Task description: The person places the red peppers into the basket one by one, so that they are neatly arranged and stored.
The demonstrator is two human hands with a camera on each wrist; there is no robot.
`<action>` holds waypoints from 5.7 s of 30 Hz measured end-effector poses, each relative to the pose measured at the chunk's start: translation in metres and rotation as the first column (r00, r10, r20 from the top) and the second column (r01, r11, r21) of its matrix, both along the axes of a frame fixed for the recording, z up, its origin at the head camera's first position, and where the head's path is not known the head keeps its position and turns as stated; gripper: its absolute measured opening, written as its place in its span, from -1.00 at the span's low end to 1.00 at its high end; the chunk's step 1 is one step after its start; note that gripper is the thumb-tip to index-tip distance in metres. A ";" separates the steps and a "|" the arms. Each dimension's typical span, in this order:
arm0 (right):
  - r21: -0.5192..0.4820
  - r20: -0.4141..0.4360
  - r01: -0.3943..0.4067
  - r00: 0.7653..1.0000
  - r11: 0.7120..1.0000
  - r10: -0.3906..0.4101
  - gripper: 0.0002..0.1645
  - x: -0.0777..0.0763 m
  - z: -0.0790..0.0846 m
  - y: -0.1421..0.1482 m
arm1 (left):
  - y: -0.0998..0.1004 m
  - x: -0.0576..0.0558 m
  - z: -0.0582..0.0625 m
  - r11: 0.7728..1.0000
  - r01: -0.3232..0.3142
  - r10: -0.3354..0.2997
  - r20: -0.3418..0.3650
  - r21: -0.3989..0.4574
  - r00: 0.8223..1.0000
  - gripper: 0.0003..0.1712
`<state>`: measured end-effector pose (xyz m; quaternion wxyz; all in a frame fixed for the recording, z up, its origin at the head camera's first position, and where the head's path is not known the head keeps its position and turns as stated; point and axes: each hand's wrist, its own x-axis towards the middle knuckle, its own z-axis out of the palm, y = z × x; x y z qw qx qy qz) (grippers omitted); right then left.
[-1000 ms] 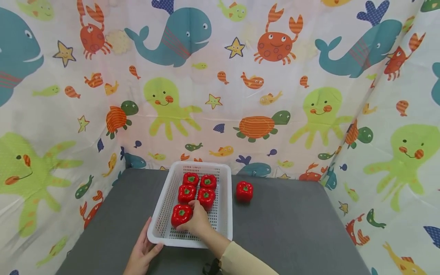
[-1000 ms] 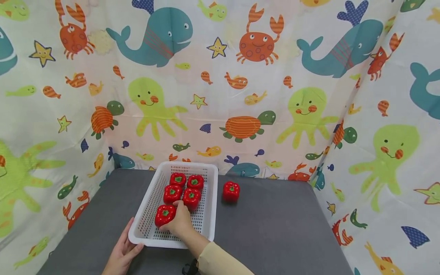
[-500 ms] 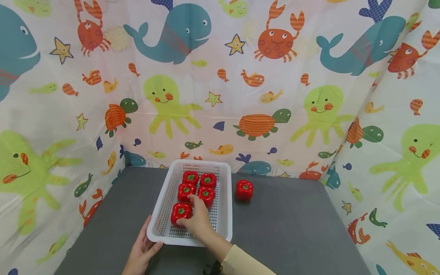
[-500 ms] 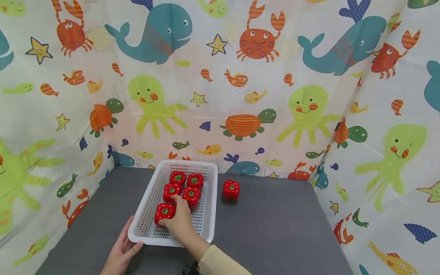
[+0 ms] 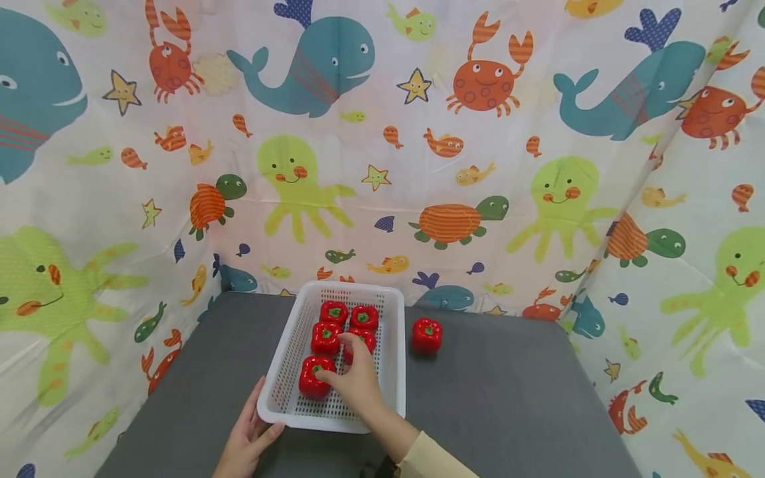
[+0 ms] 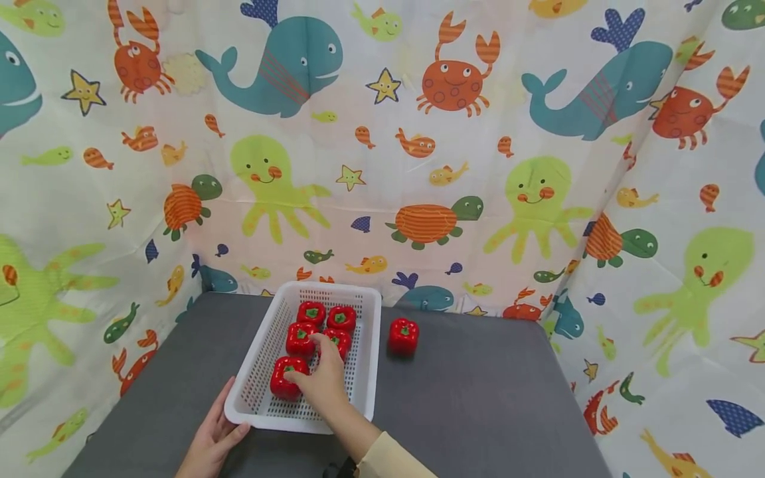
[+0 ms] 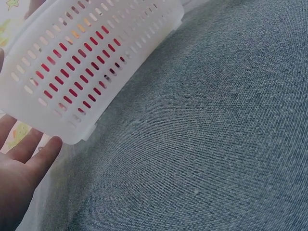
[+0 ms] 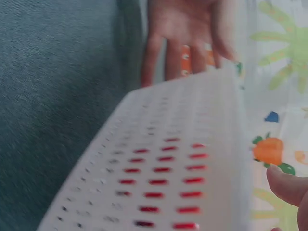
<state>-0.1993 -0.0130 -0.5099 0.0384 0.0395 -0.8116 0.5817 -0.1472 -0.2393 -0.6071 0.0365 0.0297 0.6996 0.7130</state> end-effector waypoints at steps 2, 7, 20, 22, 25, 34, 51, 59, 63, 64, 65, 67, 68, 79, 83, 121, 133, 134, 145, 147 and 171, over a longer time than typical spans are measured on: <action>-0.017 -0.008 0.004 1.000 1.000 -0.004 -0.08 0.000 0.007 0.005 | 0.000 -0.001 0.000 1.000 -0.011 0.011 0.013 -0.016 1.000 0.12; -0.040 -0.019 0.017 1.000 0.999 -0.018 -0.09 -0.001 0.020 0.018 | 0.000 -0.005 0.000 0.998 -0.029 0.031 0.041 -0.047 0.999 0.13; -0.054 -0.111 0.094 0.989 0.994 -0.100 -0.12 -0.002 0.035 0.048 | 0.000 -0.002 0.001 1.000 -0.016 0.016 -0.014 0.004 1.000 0.13; -0.066 -0.118 0.112 0.986 0.991 -0.119 -0.14 -0.002 0.037 0.052 | 0.000 -0.001 0.001 1.000 -0.025 0.025 -0.002 -0.009 1.000 0.14; -0.080 -0.133 0.129 0.981 0.988 -0.139 -0.13 -0.003 0.039 0.059 | 0.001 0.000 0.001 0.999 -0.036 0.036 0.020 -0.034 0.999 0.14; -0.103 -0.169 0.189 0.964 0.977 -0.205 -0.08 -0.009 0.039 0.081 | 0.002 0.001 0.001 0.999 -0.040 0.042 0.072 -0.030 0.997 0.13; -0.097 -0.146 0.317 0.933 0.944 -0.328 0.02 -0.015 0.035 0.126 | 0.001 0.000 -0.005 1.000 -0.014 0.013 -0.024 -0.019 1.000 0.09; -0.068 -0.122 0.343 0.929 0.937 -0.349 0.05 -0.026 0.025 0.146 | -0.001 0.001 -0.004 1.000 -0.025 0.025 0.001 -0.016 1.000 0.09; -0.065 -0.102 0.363 0.924 0.930 -0.368 0.01 -0.033 0.015 0.156 | -0.001 -0.001 -0.005 1.000 -0.024 0.024 0.001 -0.016 1.000 0.09; -0.064 -0.099 0.366 0.923 0.928 -0.371 0.01 -0.036 0.012 0.159 | 0.000 -0.001 -0.005 1.000 -0.022 0.022 0.001 -0.013 1.000 0.09; -0.061 -0.099 0.368 0.923 0.928 -0.373 0.01 -0.038 0.008 0.162 | 0.000 -0.001 -0.005 1.000 -0.021 0.021 -0.005 -0.014 1.000 0.10; -0.061 -0.108 0.369 0.921 0.928 -0.373 0.02 -0.042 0.000 0.167 | 0.000 0.000 -0.005 1.000 -0.022 0.022 -0.006 -0.014 1.000 0.10; -0.061 -0.113 0.369 0.921 0.927 -0.374 0.03 -0.044 -0.004 0.170 | 0.000 0.000 -0.005 1.000 -0.021 0.021 -0.009 -0.013 1.000 0.11; -0.046 -0.051 0.346 0.936 0.937 -0.348 0.15 -0.064 -0.044 0.187 | 0.000 0.002 0.000 0.998 -0.041 0.042 0.015 -0.057 0.999 0.12; -0.018 0.021 0.335 0.942 0.942 -0.335 0.22 -0.070 -0.056 0.188 | 0.000 0.002 -0.001 0.998 -0.046 0.047 0.019 -0.052 0.999 0.12; -0.065 0.065 0.318 0.947 0.946 -0.314 -0.10 -0.072 -0.070 0.194 | 0.001 0.003 0.000 0.999 -0.044 0.046 0.054 -0.031 0.997 0.13; -0.097 0.051 0.338 0.941 0.936 -0.335 -0.08 -0.059 -0.043 0.186 | 0.000 0.003 -0.004 0.999 -0.040 0.040 0.025 -0.024 0.999 0.10; -0.100 0.047 0.336 0.942 0.937 -0.333 -0.07 -0.058 -0.039 0.184 | 0.000 0.004 -0.004 0.999 -0.039 0.039 0.018 -0.026 0.999 0.09; -0.152 -0.035 0.308 0.948 0.939 -0.317 -0.10 -0.040 -0.007 0.161 | 0.001 0.004 0.000 1.000 -0.028 0.028 0.007 -0.014 1.000 0.09; -0.149 -0.052 0.306 0.947 0.940 -0.317 -0.10 -0.038 -0.004 0.158 | 0.000 0.004 -0.001 0.999 -0.027 0.027 0.005 -0.018 1.000 0.10; -0.182 -0.121 0.129 0.981 0.975 -0.152 -0.11 0.001 0.006 0.109 | 0.001 0.003 0.000 0.999 -0.039 0.040 0.032 -0.022 0.999 0.12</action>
